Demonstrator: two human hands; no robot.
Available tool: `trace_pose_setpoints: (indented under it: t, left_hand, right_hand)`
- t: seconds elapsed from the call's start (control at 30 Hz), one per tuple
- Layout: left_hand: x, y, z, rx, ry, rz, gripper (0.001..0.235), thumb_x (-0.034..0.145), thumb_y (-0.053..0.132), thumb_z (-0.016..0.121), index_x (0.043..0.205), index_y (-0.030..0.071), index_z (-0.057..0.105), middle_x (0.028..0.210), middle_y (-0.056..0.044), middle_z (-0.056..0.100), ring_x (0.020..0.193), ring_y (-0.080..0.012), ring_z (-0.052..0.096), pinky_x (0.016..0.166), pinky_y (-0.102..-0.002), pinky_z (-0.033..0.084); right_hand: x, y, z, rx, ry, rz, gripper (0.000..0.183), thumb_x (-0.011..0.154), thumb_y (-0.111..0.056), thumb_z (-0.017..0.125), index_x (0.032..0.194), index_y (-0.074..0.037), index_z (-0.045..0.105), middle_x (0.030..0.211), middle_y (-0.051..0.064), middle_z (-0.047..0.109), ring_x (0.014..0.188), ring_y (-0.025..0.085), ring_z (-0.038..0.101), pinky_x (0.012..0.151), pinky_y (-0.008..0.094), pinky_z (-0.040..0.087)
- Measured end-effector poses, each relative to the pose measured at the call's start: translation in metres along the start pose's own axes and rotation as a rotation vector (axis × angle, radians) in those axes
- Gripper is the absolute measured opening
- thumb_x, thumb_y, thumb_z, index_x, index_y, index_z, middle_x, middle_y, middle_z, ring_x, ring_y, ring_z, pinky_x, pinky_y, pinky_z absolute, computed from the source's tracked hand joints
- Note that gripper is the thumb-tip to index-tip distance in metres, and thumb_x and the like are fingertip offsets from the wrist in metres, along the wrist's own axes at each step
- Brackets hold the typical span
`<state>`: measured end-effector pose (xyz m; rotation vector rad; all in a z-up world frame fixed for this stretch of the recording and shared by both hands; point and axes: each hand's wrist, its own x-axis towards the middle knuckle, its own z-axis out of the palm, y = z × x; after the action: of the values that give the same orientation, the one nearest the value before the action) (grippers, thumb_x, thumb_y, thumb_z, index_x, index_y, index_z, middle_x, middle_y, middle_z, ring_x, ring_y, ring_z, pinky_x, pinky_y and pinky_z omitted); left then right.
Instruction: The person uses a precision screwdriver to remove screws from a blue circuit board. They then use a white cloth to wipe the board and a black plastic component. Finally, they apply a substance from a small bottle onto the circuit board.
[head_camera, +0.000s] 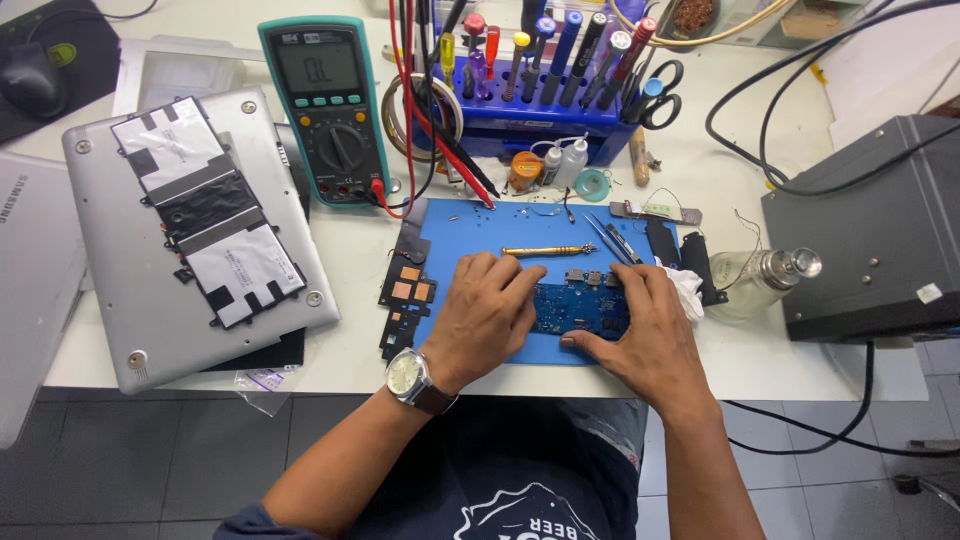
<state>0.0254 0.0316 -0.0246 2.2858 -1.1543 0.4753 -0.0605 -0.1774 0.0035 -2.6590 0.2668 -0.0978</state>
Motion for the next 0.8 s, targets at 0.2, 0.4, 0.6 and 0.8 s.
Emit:
trace_pose_setpoints:
  t: [0.2,0.4,0.6,0.8]
  left_hand:
    - [0.005,-0.004,-0.013,-0.2,0.1,-0.147,0.028,0.091,0.006,0.052,0.111,0.008,0.072,0.076,0.003,0.047,0.069,-0.0171,0.054,0.076,-0.035,0.048]
    - [0.005,-0.016,-0.047,-0.217,0.336,-0.252,0.028,0.094,0.002,0.051,0.111,0.003,0.073,0.075,-0.005,0.053,0.066,-0.0283,0.059,0.068,-0.039,0.049]
    - [-0.001,-0.007,-0.049,-0.42,0.251,-0.314,0.023,0.101,0.005,0.053,0.117,0.001,0.069,0.082,-0.011,0.064,0.076,-0.0289,0.069,0.071,-0.039,0.054]
    - [0.001,0.001,-0.041,-0.639,0.258,-0.299,0.023,0.101,0.004,0.057,0.121,0.003,0.069,0.091,-0.015,0.07,0.087,-0.0362,0.074,0.074,-0.042,0.06]
  right_hand:
    - [0.002,0.003,-0.001,-0.064,-0.024,-0.052,0.085,0.073,-0.057,0.088,0.143,-0.016,0.062,0.12,0.013,0.057,0.121,0.039,0.06,0.103,0.055,0.05]
    - [0.002,0.006,0.0,-0.093,-0.042,-0.059,0.084,0.074,-0.059,0.086,0.143,-0.018,0.063,0.122,0.012,0.06,0.123,0.037,0.06,0.103,0.053,0.05]
    - [-0.003,-0.001,-0.003,-0.135,-0.033,-0.169,0.076,0.081,-0.053,0.081,0.145,-0.017,0.061,0.133,0.016,0.059,0.135,0.04,0.053,0.108,0.058,0.047]
    - [0.008,-0.029,-0.011,0.137,0.132,-0.347,0.054,0.09,-0.025,0.078,0.138,-0.006,0.065,0.125,0.02,0.066,0.124,0.044,0.062,0.099,0.053,0.053]
